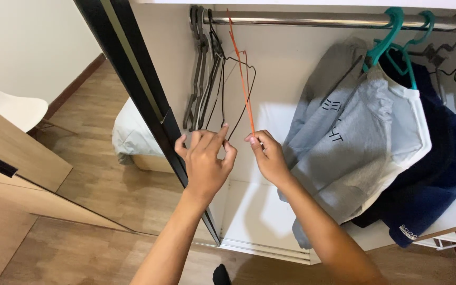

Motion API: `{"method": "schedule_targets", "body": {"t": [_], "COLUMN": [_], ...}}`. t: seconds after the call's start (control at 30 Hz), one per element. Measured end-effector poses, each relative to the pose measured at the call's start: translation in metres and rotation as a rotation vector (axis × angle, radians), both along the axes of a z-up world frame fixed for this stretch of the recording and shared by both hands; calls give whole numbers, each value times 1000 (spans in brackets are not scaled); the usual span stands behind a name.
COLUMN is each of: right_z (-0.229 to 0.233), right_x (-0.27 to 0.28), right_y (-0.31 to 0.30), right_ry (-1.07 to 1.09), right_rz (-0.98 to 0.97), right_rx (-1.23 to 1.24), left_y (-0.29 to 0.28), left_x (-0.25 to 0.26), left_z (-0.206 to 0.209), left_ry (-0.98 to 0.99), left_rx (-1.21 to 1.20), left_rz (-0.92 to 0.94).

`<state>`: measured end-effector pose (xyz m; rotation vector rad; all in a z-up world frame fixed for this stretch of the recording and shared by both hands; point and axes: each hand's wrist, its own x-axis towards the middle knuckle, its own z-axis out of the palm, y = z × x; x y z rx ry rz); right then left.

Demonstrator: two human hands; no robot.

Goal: The recorder puts clothes on hangers and hangs them in a closet.

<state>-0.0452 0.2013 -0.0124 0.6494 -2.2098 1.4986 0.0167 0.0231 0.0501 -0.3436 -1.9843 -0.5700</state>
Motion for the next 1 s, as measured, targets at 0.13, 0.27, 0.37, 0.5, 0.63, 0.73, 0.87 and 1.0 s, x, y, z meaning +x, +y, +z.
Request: {"method": "schedule_targets", "body": {"t": [0.13,0.27,0.37,0.5,0.63,0.73,0.87,1.0], "right_z": [0,-10,-6,11,14,14,11,8], "right_x": [2,-1,1,9,7,3,4,9], "right_y": [-1,4,8,18,34,44,50,40], "right_ry": [-2,43,41,87,208,217,156,110], "right_rz": [-33,-55,-91,-189,-256,-318,-269,-178], "right_rx": [12,-28,-49,-28,-12,-29,-99,-127], "left_y": [-4,-8,-11,-12,-10,-2,19,36], "left_x": [4,5,7,6,-1,-5,-21,-35], "left_z": [3,6,12,18,20,17,1,-10], "left_ry": [6,54,63,81,115,124,81,90], "left_rx": [15,-31,-54,-3,-1,55,220,117], "left_rz": [3,61,78,60,17,-83,-305,-261]}}
